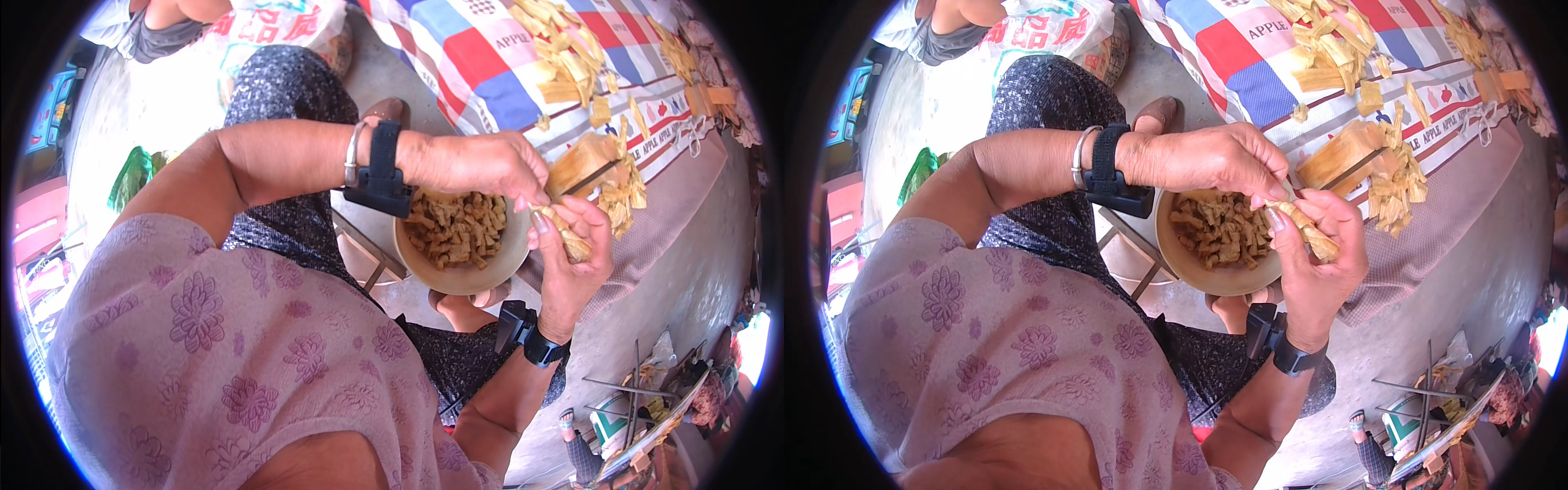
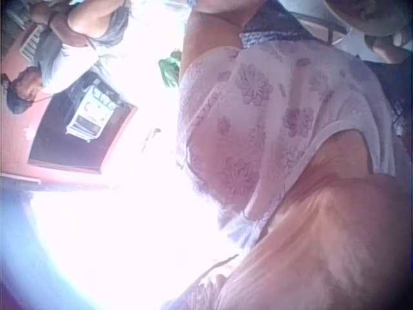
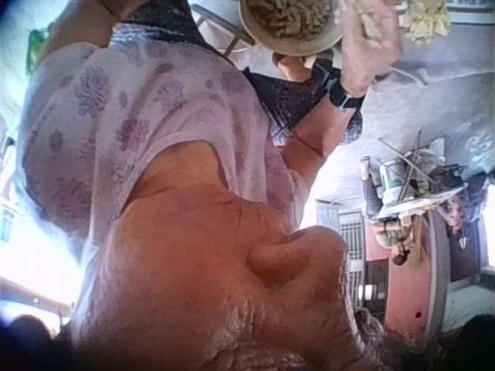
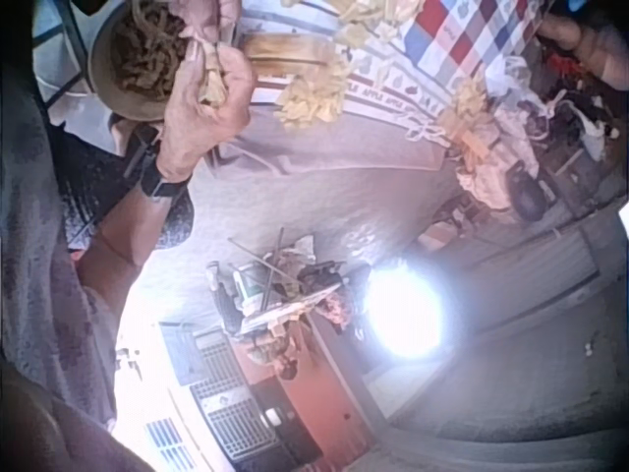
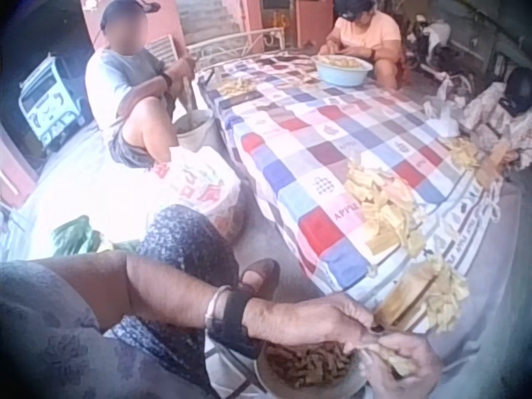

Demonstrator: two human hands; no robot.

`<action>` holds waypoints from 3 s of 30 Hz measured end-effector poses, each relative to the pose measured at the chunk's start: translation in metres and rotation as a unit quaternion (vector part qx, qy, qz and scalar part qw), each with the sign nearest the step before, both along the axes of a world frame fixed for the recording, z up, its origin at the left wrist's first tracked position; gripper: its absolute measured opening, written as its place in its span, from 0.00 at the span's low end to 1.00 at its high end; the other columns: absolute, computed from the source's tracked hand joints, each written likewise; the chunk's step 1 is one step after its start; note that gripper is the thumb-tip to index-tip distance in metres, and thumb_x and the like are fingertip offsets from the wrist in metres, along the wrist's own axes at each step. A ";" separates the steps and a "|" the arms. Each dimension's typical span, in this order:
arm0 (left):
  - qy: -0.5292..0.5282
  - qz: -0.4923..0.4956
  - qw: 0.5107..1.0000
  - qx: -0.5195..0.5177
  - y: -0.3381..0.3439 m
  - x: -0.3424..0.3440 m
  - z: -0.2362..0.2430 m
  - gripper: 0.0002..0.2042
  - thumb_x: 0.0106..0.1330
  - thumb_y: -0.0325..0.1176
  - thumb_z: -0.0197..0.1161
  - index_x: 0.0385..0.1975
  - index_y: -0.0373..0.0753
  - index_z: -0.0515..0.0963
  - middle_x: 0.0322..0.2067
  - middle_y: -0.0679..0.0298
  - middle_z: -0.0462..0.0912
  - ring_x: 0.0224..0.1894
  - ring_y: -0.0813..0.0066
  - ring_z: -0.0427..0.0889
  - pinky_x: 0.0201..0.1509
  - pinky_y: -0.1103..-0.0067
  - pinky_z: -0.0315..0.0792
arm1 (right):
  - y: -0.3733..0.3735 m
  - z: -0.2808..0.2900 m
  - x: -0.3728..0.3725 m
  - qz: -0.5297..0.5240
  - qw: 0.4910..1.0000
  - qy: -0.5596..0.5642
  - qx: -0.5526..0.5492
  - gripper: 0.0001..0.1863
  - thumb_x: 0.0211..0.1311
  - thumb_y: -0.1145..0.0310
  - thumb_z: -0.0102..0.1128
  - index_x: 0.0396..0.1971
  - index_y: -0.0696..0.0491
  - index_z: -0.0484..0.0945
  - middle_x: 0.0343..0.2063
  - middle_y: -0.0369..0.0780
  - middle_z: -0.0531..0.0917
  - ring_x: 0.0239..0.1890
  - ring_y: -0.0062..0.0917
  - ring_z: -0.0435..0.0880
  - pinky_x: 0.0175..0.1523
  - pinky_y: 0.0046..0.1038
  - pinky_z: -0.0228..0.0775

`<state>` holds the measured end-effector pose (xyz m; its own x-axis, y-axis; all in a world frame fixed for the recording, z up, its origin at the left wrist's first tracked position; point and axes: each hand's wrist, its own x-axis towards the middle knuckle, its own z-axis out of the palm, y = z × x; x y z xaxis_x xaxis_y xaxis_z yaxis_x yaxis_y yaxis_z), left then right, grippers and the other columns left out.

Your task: The person strips small pieces of wood or plant matter from a larger section by hand, placing the processed pieces into a bowl and the waste onto the table.

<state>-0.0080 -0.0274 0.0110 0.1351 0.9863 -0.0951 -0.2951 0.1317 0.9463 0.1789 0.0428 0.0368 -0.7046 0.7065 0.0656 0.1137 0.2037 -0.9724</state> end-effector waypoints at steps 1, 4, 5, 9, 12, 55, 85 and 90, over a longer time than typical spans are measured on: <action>-0.006 -0.001 1.000 0.009 0.000 -0.001 0.000 0.12 0.63 0.36 0.60 0.23 0.33 0.78 0.19 0.73 0.70 0.24 0.88 0.66 0.25 0.86 0.58 | 0.000 0.000 0.000 -0.005 1.000 -0.006 0.018 0.10 0.56 0.84 0.62 0.37 0.59 0.75 0.29 0.36 0.81 0.28 0.13 0.78 0.33 0.15 0.71; -0.001 0.003 0.998 0.058 -0.004 -0.004 0.000 0.13 0.66 0.34 0.58 0.26 0.29 0.76 0.19 0.72 0.70 0.24 0.89 0.67 0.25 0.86 0.59 | -0.001 0.002 0.002 -0.020 0.998 0.005 -0.052 0.10 0.55 0.85 0.62 0.36 0.60 0.76 0.29 0.36 0.81 0.26 0.14 0.78 0.31 0.16 0.71; 0.016 0.011 0.996 0.088 -0.006 -0.006 0.002 0.13 0.66 0.34 0.58 0.25 0.29 0.76 0.20 0.72 0.70 0.24 0.89 0.67 0.25 0.86 0.59 | -0.002 0.003 0.003 -0.020 0.997 0.023 -0.069 0.10 0.55 0.85 0.62 0.36 0.60 0.75 0.29 0.36 0.81 0.26 0.15 0.78 0.30 0.16 0.71; -0.039 0.020 0.999 0.025 -0.007 -0.012 0.011 0.13 0.65 0.35 0.59 0.25 0.30 0.77 0.20 0.72 0.70 0.23 0.90 0.67 0.24 0.87 0.58 | 0.000 0.009 0.003 -0.021 0.991 0.072 -0.113 0.10 0.54 0.86 0.62 0.36 0.61 0.75 0.28 0.38 0.80 0.24 0.17 0.78 0.29 0.17 0.72; -0.023 0.023 0.999 0.009 -0.005 -0.013 0.016 0.13 0.66 0.36 0.59 0.25 0.32 0.78 0.19 0.73 0.69 0.23 0.90 0.66 0.24 0.88 0.57 | 0.001 0.010 0.002 -0.034 0.990 0.081 -0.112 0.10 0.55 0.86 0.62 0.36 0.61 0.74 0.27 0.38 0.80 0.24 0.17 0.78 0.28 0.17 0.71; 0.467 0.104 0.878 0.007 0.046 -0.028 -0.008 0.12 0.57 0.42 0.63 0.28 0.37 0.82 0.27 0.54 0.83 0.34 0.57 0.82 0.39 0.68 0.73 | 0.049 -0.037 0.020 -0.211 0.972 -0.068 -0.075 0.08 0.53 0.78 0.65 0.30 0.57 0.74 0.19 0.35 0.77 0.19 0.13 0.74 0.25 0.16 0.64; -0.015 -0.044 0.994 -0.099 0.028 -0.012 0.012 0.13 0.62 0.38 0.62 0.18 0.38 0.76 0.11 0.77 0.62 0.12 0.92 0.53 0.17 0.86 0.46 | 0.027 0.002 0.003 -0.019 0.985 0.109 -0.133 0.10 0.60 0.81 0.52 0.42 0.61 0.71 0.40 0.46 0.80 0.34 0.22 0.75 0.43 0.23 0.69; -0.024 -0.036 0.997 -0.066 0.029 -0.010 0.000 0.14 0.57 0.35 0.61 0.12 0.38 0.73 0.11 0.76 0.63 0.13 0.90 0.55 0.18 0.86 0.47 | 0.025 0.001 0.001 -0.015 0.982 0.120 -0.147 0.10 0.60 0.82 0.52 0.42 0.60 0.71 0.40 0.45 0.80 0.33 0.20 0.75 0.41 0.21 0.69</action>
